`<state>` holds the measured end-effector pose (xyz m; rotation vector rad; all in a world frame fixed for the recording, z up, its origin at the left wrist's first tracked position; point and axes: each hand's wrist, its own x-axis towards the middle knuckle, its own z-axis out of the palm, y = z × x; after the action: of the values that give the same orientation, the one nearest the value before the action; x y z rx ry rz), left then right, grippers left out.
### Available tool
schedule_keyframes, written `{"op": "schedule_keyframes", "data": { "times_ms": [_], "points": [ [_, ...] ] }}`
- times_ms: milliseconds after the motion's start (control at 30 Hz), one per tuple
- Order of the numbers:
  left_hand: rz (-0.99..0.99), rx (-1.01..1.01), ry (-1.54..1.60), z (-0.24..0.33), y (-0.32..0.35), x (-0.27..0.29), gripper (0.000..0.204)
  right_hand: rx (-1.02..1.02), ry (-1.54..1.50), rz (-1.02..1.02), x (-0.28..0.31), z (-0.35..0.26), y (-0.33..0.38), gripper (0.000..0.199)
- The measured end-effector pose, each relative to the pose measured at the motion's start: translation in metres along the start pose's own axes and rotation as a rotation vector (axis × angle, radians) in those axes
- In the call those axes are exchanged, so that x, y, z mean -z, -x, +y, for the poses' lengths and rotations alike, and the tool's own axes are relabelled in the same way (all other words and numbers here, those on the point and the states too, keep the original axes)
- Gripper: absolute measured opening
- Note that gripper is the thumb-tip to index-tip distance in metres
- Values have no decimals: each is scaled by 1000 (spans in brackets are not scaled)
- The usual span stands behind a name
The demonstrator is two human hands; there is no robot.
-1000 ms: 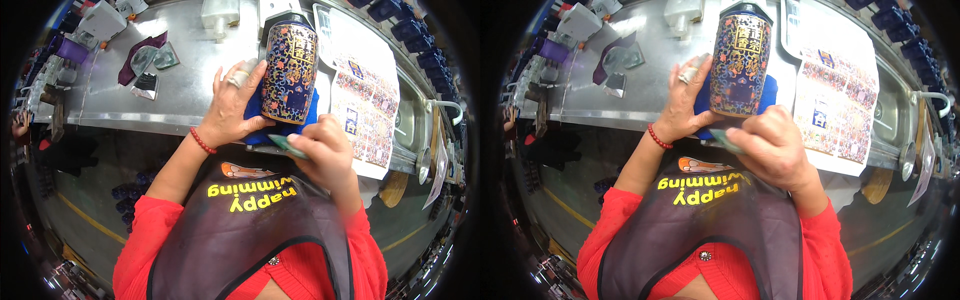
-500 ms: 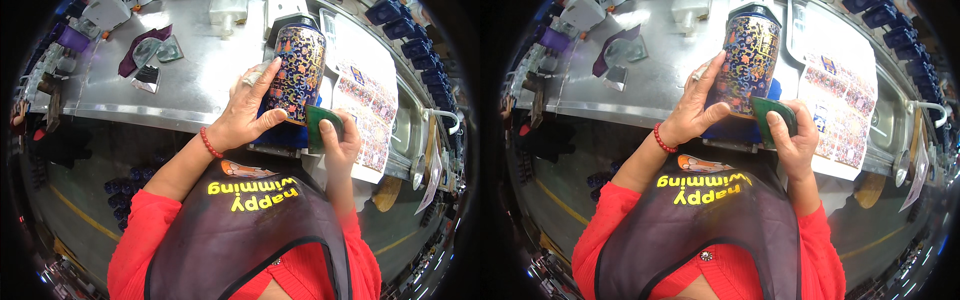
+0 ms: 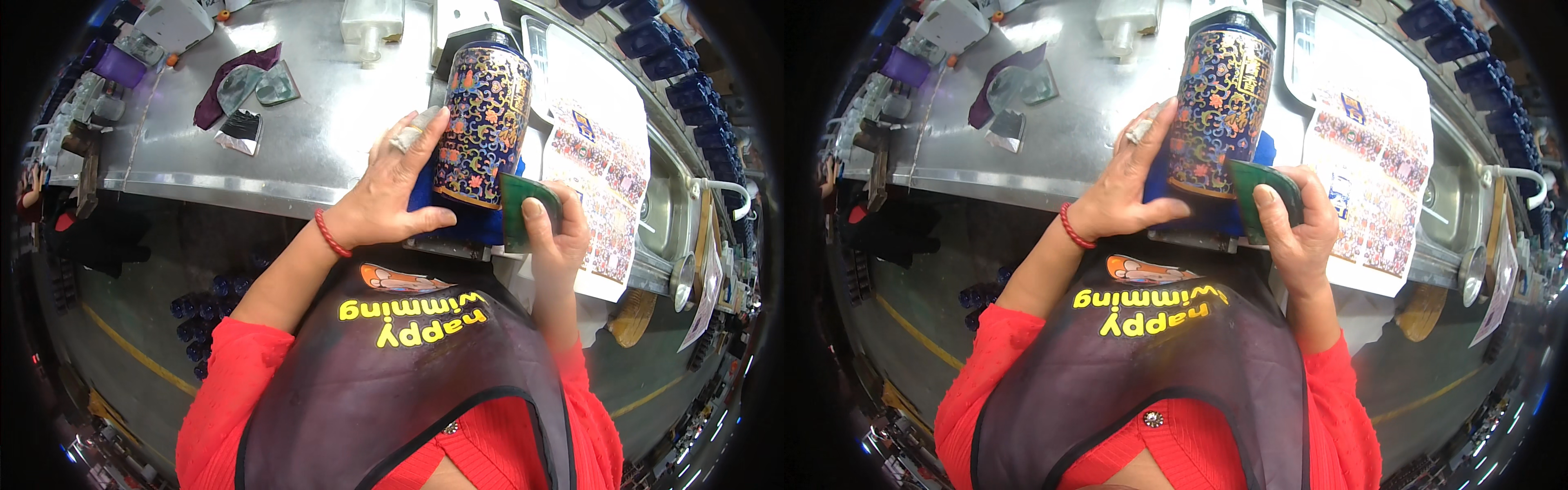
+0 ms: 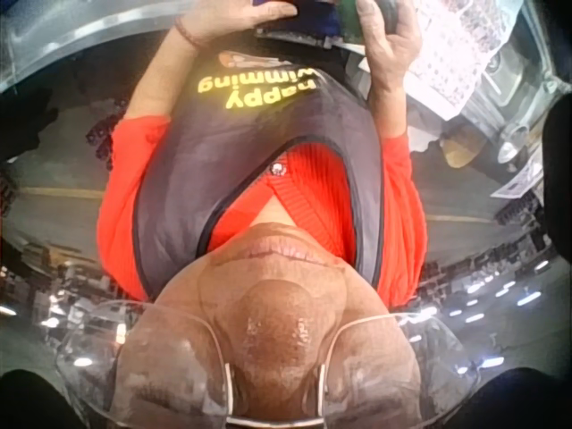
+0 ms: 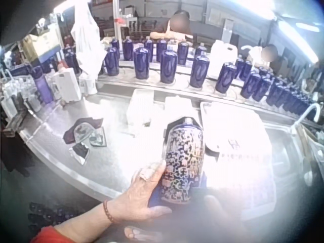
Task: The person applies decorative stickers to a dark blue bottle, smoothing them with a green tool and rotating the bottle to cover different sides. They then place the finished bottle aside and pick up another bottle to repeat the process.
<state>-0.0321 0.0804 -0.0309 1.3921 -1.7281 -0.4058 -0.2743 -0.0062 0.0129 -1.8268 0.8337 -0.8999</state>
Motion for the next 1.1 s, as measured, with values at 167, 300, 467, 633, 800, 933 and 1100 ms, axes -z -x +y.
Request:
{"op": "schedule_keyframes", "data": {
  "times_ms": [167,300,467,633,800,933,1100],
  "points": [
    [127,-81,-543,12,-6,11,101,22,-79,84,1,-2,-2,17],
    [157,-91,-540,13,-6,11,99,42,-113,50,1,-3,-2,18],
    [117,-15,-42,-8,1,-1,93,-21,-92,27,2,-10,2,24],
    [183,42,156,-10,6,-14,78,113,95,-20,2,-18,-4,32],
    [241,-81,-168,7,13,-3,55,504,379,-94,-3,-16,-14,38],
    [236,-126,-366,23,28,-8,40,432,431,-86,-8,-15,-9,42],
    [244,-167,-425,21,35,-9,37,476,451,-72,-11,-12,-9,54]
  ]
}}
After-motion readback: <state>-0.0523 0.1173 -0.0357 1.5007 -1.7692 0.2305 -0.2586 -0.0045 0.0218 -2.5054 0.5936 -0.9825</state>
